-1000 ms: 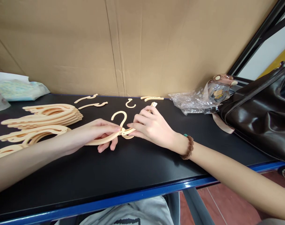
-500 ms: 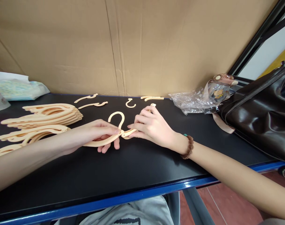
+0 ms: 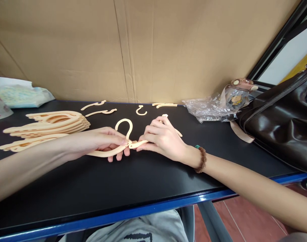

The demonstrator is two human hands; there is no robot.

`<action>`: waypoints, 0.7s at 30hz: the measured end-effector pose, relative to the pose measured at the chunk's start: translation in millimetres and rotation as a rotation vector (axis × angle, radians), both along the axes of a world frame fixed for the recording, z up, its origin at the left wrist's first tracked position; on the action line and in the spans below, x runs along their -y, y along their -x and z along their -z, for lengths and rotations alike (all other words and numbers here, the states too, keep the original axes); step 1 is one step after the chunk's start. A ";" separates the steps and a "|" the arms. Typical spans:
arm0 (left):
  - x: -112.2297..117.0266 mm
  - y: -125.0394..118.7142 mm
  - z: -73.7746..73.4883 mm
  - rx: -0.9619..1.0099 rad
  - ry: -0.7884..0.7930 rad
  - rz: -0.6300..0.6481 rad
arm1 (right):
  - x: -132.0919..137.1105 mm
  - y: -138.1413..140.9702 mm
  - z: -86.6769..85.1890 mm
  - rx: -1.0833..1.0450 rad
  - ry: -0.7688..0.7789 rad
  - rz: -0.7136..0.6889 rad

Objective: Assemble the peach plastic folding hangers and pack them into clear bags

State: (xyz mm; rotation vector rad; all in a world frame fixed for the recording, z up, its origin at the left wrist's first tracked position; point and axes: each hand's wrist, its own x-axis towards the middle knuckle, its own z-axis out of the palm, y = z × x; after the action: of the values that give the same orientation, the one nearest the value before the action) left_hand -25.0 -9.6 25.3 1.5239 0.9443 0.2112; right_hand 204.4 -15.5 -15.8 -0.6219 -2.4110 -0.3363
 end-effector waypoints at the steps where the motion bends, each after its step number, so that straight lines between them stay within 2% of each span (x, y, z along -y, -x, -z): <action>1: -0.2 0.1 0.6 0.002 0.008 -0.006 | 0.5 0.4 0.3 -0.006 0.001 0.002; 7: -4.2 1.0 5.5 0.025 -0.006 -0.003 | 3.1 1.2 0.4 -0.023 0.028 0.029; 15: -4.8 2.4 3.6 -0.019 -0.079 0.036 | 6.2 2.6 0.7 -0.023 0.075 0.100; 21: -2.4 2.2 10.0 -0.018 -0.156 0.030 | 0.7 1.2 -1.7 0.023 0.040 0.108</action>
State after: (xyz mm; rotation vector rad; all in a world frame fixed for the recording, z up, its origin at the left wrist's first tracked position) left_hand -27.3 -7.2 15.3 1.6844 0.9360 0.2547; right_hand 203.2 -16.2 -14.0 -0.7723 -2.4158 -0.3432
